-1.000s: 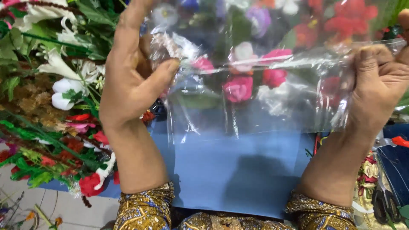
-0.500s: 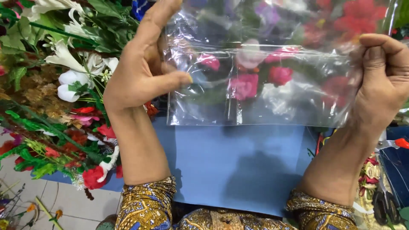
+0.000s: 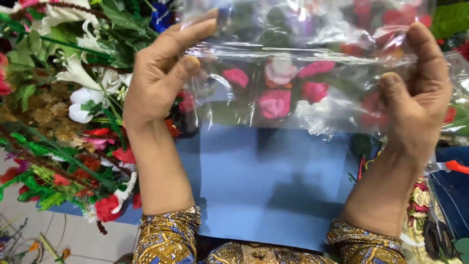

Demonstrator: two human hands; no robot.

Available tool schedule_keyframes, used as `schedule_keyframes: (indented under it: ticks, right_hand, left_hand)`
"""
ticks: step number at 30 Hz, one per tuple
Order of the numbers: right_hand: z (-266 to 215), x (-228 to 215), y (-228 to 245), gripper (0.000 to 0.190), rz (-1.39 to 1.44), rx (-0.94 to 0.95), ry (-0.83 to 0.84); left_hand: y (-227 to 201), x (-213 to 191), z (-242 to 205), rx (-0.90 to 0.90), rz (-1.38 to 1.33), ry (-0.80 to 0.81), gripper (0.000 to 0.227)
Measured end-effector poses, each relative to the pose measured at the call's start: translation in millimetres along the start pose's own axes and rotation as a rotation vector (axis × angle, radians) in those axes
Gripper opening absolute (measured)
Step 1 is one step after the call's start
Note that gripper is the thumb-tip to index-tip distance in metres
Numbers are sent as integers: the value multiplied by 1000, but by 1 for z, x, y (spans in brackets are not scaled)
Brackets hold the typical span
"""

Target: Wrapping small artificial flower arrangements in clear plastic film and trimming the packaging with a cutter.

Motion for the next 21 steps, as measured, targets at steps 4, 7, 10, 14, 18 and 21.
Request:
schedule_keyframes:
  ticks: [4,7,10,14,18,21]
  right_hand:
    - [0,6,6,63,-48,9,-15]
    - [0,12,3,66,6,111,-51]
    - [3,17,7,66,-7,67,-13]
    - [4,21,-9,67,181,75,46]
    - [11,34,-5,59,35,54,115]
    - [6,34,-12,62,135,107,79]
  left_hand:
    - [9,-11,-6,-12,-14,-124,49]
    - [-6,-3,-7,113,49,70,73]
    - [-16,-1,-9,187,179,105,82]
    - [-26,-1,-11,182,260,16,71]
    - [-8,-9,-11,86,241,-53,66]
    - [-10,-10,-12,85,106,-64,70]
Point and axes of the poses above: each hand's wrist, its own z-axis towards the middle knuckle, its own x-axis out of the palm, y = z × x, the point moved 7 cm from there along z, towards the middle knuckle, and after that the axes turned 1 degree about z, right-handed, at the moved point
